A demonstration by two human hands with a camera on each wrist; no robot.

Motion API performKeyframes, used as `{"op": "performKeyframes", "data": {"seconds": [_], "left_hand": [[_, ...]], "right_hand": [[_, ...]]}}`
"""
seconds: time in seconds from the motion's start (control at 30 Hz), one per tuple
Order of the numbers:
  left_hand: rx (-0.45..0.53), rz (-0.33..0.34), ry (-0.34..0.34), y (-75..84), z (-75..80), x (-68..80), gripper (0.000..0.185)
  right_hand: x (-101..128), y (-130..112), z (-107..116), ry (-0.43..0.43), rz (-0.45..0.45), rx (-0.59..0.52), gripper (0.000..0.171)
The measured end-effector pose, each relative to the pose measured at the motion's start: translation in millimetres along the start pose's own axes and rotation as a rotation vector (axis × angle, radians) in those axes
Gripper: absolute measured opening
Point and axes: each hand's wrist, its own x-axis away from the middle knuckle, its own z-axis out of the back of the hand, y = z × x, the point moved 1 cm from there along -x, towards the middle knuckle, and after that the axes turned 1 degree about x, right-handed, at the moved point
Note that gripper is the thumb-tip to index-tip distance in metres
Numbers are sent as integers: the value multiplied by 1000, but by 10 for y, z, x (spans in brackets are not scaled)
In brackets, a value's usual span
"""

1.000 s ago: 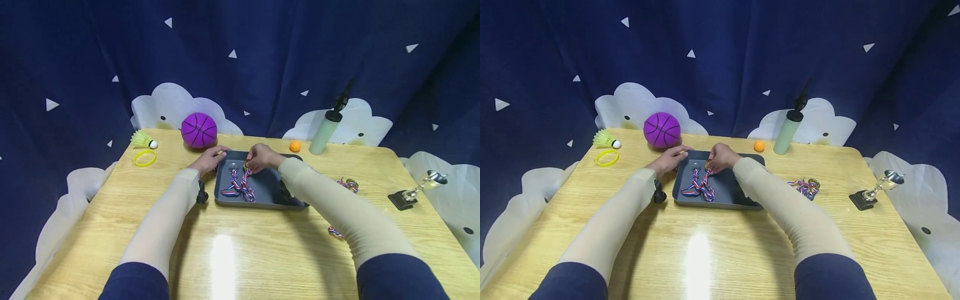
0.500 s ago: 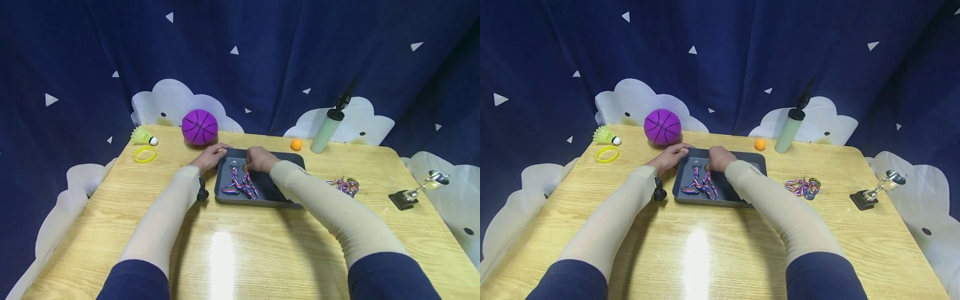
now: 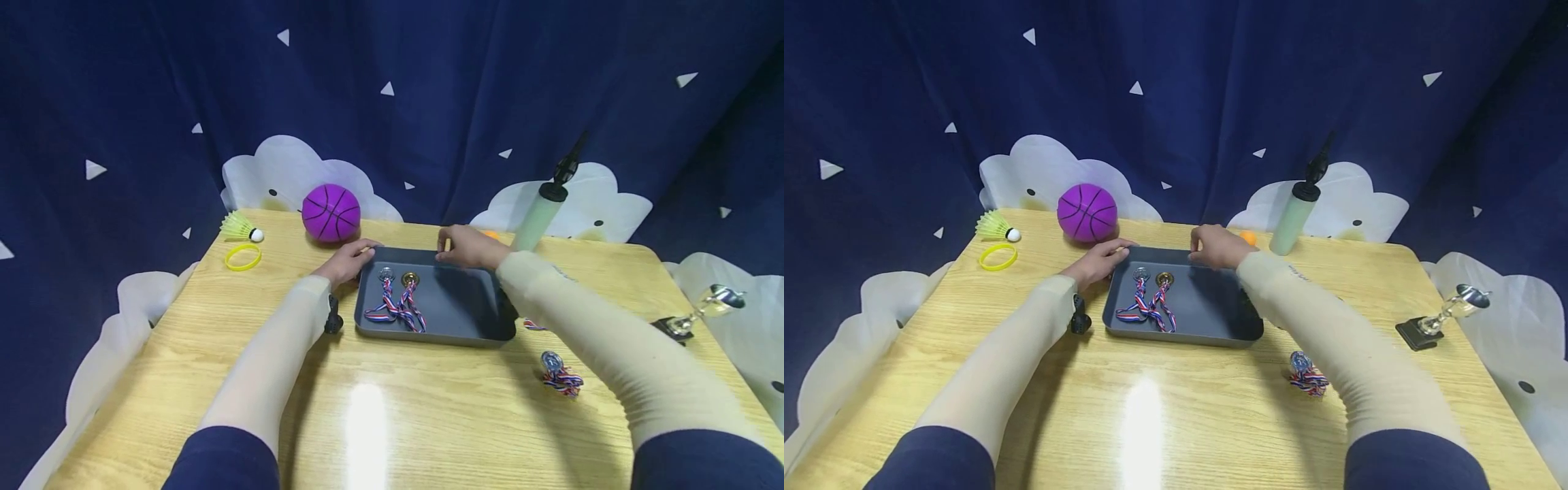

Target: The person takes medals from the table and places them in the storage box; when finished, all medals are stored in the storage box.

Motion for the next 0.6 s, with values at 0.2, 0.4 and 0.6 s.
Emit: {"op": "performKeyframes", "data": {"seconds": [0.2, 0.4, 0.6], "left_hand": [[2, 30, -35, -7, 3, -17, 42], [15, 22, -38, -12, 23, -19, 42], [50, 11, -43, -21, 62, -4, 42]], "right_hand": [[511, 765, 219, 112, -60, -129, 15], [1021, 1500, 195, 116, -274, -129, 20], [1409, 1829, 167, -58, -444, -139, 34]]}}
